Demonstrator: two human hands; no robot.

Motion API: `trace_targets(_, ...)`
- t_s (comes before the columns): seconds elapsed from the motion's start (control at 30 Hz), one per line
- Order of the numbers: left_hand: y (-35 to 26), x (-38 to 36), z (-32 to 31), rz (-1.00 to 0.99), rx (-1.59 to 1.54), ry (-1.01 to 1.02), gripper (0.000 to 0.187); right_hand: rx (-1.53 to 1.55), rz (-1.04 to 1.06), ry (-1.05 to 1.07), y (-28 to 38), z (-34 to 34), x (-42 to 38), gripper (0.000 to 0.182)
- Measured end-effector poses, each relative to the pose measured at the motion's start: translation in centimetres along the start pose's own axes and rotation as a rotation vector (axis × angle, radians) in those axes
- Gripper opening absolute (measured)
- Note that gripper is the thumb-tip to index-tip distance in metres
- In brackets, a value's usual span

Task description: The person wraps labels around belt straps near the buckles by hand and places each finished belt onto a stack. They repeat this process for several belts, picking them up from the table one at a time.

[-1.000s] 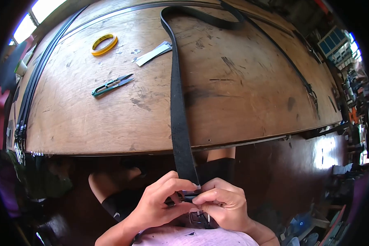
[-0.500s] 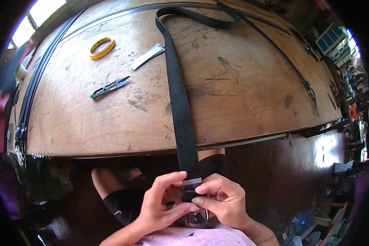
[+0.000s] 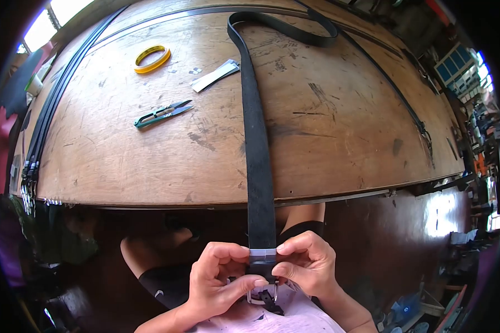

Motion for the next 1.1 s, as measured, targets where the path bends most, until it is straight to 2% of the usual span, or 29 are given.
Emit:
trace_targets(0.17,0.1,-0.1,0.3,0.015,0.039,0.026,0.050,-0.011,0.048,0.018,-0.3,0.0,-0.2,0.025)
trace_targets(0.23,0.1,-0.1,0.3,0.044,0.069,0.038,0.052,-0.035,-0.048,-0.003,0.0,-0.3,-0.1,0.029)
trace_targets(0.33,0.0,0.0,0.4,0.057,0.030,0.005,0.052,0.019,-0.028,-0.018,-0.5,-0.5,-0.1,0.024)
trace_targets(0.43,-0.2,0.2,0.8,0.018,0.058,0.014,0.044,-0.020,-0.012,0.002,-0.9,-0.2,-0.2,0.024)
trace_targets(0.5,-0.4,0.3,1.1,-0.075,0.339,0.166,0.043,-0.066,0.005,0.018,-1.1,-0.1,-0.4,0.025)
trace_targets(0.53,-0.3,0.4,1.0,-0.073,0.334,0.172,0.043,-0.113,0.027,0.039,-1.1,0.0,-0.5,0.026)
trace_targets(0.63,-0.1,0.4,0.4,-0.022,0.316,0.151,0.045,-0.116,-0.056,-0.026,-0.6,-0.3,-0.6,0.025)
trace_targets(0.7,0.2,0.4,-0.5,0.028,-0.055,-0.063,0.048,-0.099,-0.059,-0.054,-0.3,-0.4,-0.5,0.025)
trace_targets(0.97,0.8,0.2,0.1,0.023,0.050,-0.011,0.047,-0.008,-0.054,-0.110,-0.4,-0.5,-0.9,0.024)
trace_targets(1.03,0.7,0.2,0.2,0.008,0.101,-0.009,0.046,-0.162,-0.013,-0.112,-0.6,-0.6,-1.1,0.021)
trace_targets(1.1,0.6,0.1,0.3,0.034,0.145,-0.018,0.043,-0.167,-0.039,-0.129,-0.5,-0.9,-0.9,0.019)
Point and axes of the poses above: each hand's wrist, its own x-axis towards the middle knuckle, its own z-axis out of the back of the hand, y = z × x, the point moved 2 cm from there along x, towards the middle knuckle, and after that the axes turned 8 degrees about -x, right-handed, at the moved point
